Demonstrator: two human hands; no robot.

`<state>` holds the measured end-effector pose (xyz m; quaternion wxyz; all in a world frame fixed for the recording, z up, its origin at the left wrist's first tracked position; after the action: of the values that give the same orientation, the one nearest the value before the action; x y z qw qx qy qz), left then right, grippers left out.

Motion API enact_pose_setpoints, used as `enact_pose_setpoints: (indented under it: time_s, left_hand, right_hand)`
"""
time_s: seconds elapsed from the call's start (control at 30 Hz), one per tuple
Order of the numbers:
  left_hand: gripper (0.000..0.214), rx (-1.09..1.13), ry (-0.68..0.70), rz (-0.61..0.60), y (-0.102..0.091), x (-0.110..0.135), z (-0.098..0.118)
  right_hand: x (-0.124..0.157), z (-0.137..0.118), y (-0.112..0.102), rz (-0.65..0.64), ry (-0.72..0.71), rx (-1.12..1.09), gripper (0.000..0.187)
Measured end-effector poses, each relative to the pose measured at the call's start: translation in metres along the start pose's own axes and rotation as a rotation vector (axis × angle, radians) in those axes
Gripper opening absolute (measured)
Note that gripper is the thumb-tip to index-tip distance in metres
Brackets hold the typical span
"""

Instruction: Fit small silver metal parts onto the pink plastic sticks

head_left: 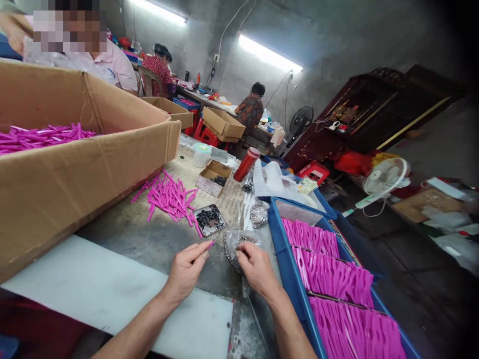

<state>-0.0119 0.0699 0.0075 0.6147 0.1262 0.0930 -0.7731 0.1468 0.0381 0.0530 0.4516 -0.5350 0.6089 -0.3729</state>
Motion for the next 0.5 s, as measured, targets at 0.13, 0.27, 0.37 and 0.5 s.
enact_pose_setpoints:
  time_s: [0.13,0.27,0.37,0.5]
  left_hand:
    - [0.028,0.027,-0.010,-0.006,0.001,0.000,0.002]
    - [0.028,0.033,-0.016,-0.005,0.001,0.001,0.003]
    - [0.028,0.051,-0.016,-0.005,0.001,0.001,0.003]
    - [0.028,0.060,-0.023,0.008,0.000,0.001,0.004]
  right_hand:
    - [0.020,-0.013,0.030,-0.187,-0.061,0.111,0.014]
    - [0.029,-0.008,0.050,-0.279,-0.045,0.224,0.014]
    - [0.029,-0.005,0.048,-0.293,-0.053,0.193,0.016]
    - [0.026,-0.002,0.040,-0.292,-0.031,0.135,0.017]
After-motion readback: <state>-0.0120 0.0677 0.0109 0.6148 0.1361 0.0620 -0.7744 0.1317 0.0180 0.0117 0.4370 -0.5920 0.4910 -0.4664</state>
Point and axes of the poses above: each hand's wrist, its own x-axis away from the middle knuckle, its own y-axis out of the palm, z = x × y, the point moved 5 cm from there along -x, towards the middle knuckle, and after that the axes turned 9 degrees about x, right-handed, at the moved point
